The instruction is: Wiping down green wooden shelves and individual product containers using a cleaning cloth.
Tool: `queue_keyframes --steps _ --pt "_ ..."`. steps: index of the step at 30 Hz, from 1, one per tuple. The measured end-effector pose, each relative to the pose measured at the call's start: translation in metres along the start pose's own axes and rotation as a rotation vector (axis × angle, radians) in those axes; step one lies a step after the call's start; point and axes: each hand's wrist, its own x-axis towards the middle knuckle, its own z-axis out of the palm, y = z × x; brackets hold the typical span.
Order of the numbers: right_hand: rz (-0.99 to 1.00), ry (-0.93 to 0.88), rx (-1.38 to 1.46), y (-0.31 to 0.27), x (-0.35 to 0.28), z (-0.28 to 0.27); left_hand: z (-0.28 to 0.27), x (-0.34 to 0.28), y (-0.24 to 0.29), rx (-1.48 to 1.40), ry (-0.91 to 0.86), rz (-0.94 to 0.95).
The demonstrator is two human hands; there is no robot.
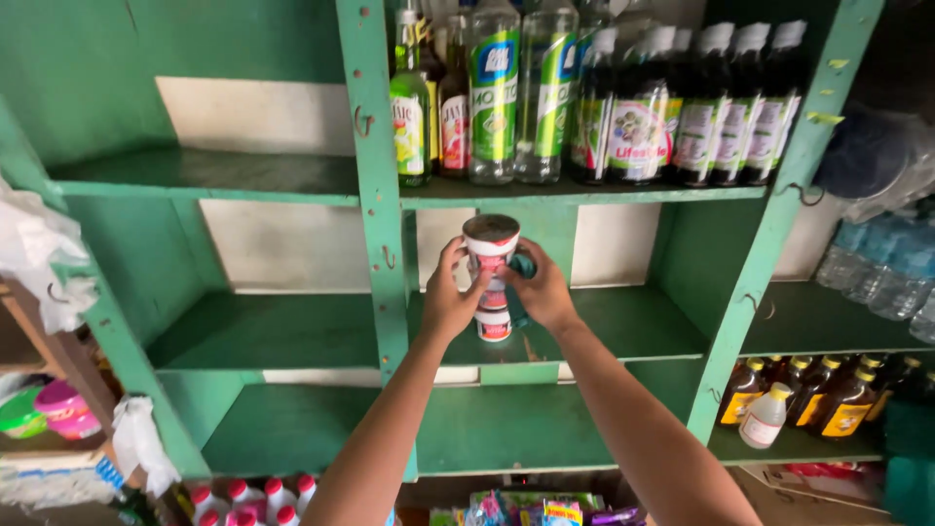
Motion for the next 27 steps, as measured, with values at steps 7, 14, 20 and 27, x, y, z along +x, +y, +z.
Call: queue_keyframes --steps 7,14,20,27 --pt "0.072 0.029 -0.063 0.020 0.004 0.009 0.005 0.002 -0.020 -0.014 -0.049 -0.095" --pt "0.114 0.079 -0.116 0.030 -0.004 0.014 0.016 -0.001 -0.020 -0.224 -0.082 -0.288" --pt "0.078 0.098 -0.100 0.037 -0.008 0.012 0.030 -0.006 -0.036 -0.172 -0.047 -0.248" --pt "0.037 0.114 -0.110 0.037 -0.015 0.011 0.029 -0.018 -0.038 -0.054 0.037 -0.152"
